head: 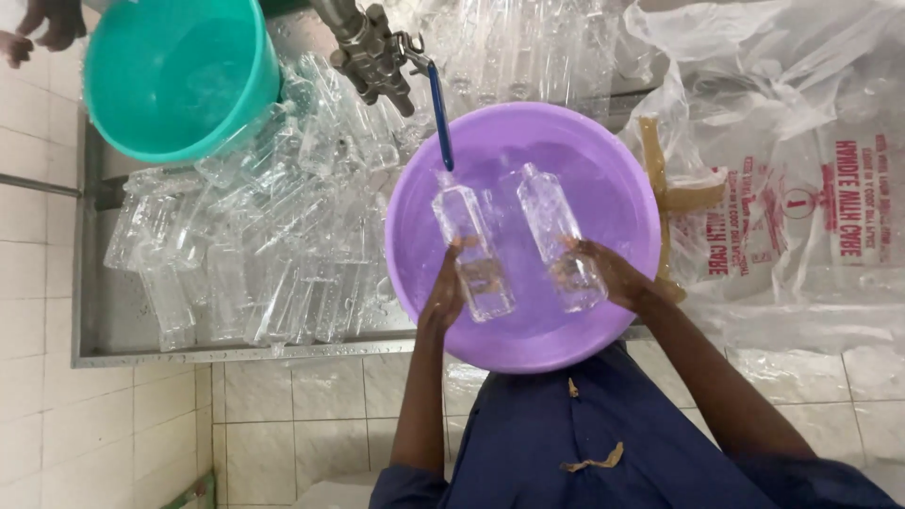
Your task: Washing and rinsing empty plastic bottles in a basin of water on a production line counter.
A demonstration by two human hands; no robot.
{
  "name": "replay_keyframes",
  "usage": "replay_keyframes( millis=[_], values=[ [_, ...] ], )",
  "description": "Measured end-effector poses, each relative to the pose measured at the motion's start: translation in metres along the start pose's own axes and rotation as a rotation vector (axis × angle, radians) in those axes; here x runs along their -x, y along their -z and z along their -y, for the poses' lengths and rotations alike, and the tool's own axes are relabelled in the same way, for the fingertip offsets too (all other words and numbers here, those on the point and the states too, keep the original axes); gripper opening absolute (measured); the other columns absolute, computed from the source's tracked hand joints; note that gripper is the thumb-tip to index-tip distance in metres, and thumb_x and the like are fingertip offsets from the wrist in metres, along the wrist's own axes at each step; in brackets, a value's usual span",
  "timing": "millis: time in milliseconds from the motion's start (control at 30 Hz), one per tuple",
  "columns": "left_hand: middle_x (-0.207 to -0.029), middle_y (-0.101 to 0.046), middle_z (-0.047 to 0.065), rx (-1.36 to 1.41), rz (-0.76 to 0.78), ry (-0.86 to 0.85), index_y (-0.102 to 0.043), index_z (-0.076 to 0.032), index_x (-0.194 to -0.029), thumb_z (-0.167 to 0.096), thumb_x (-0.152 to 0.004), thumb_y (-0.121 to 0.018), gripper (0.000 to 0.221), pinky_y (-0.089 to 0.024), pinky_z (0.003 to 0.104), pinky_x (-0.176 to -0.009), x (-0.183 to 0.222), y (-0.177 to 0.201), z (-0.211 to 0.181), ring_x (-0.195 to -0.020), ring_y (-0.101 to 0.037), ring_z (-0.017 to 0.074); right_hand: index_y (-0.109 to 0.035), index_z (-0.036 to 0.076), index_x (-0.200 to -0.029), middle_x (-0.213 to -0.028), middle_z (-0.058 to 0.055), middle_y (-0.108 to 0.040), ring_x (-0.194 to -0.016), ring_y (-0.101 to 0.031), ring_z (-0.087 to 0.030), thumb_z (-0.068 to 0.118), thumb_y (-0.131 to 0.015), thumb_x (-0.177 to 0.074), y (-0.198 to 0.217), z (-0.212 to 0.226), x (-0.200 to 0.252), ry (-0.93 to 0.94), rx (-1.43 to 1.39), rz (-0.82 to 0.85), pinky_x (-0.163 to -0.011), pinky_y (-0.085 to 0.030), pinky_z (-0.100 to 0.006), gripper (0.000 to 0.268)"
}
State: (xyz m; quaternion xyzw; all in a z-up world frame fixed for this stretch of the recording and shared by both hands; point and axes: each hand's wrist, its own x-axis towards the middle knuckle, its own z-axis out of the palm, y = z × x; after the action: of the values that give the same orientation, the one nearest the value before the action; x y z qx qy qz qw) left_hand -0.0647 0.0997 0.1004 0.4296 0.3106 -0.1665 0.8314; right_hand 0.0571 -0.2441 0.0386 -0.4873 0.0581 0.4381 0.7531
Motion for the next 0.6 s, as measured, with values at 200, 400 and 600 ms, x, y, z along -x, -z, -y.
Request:
replay_keyframes(
  millis=[200,400,600],
  values=[
    [-0.144,-0.067,0.022,0.056,0.059,-0.045,-0.046,-0.032,-0.166,-0.074,-0.100,-0.063,0.080,-0.054,0.060,-0.103,0.023,-0.065,0.035,-0.128,-0.066,0.0419,-0.060,0.007,-0.155,-0.145,-0.012,-0.068,-0.135,-0.063,-0.030,0.031,-0.057,-0.112,-0.041,-0.044,0.059,0.123,-0.085,-0.187,-0.116,-0.048,-0.053,0.049],
    [-0.171,-0.040,0.018,0.029,-0.078,-0.057,-0.039,-0.024,-0.172,-0.074,-0.097,-0.069,0.095,-0.025,0.067,-0.124,0.021,-0.092,0.008,-0.157,-0.032,0.0428,-0.055,0.001,-0.155,-0.141,-0.022,-0.064,-0.129,-0.061,-0.033,0.033,-0.045,-0.116,-0.170,0.082,0.121,0.221,0.223,-0.229,-0.115,-0.047,-0.049,0.052],
    [-0.174,-0.039,0.022,-0.012,-0.145,-0.096,-0.042,-0.014,-0.169,-0.073,-0.086,-0.074,0.107,-0.020,0.067,-0.129,0.064,-0.146,-0.054,-0.161,-0.030,0.0486,-0.047,0.004,-0.163,-0.165,-0.020,-0.054,-0.155,-0.051,-0.034,0.055,-0.055,-0.103,-0.087,0.051,0.158,0.713,0.804,0.080,-0.129,-0.040,-0.051,0.079]
  ],
)
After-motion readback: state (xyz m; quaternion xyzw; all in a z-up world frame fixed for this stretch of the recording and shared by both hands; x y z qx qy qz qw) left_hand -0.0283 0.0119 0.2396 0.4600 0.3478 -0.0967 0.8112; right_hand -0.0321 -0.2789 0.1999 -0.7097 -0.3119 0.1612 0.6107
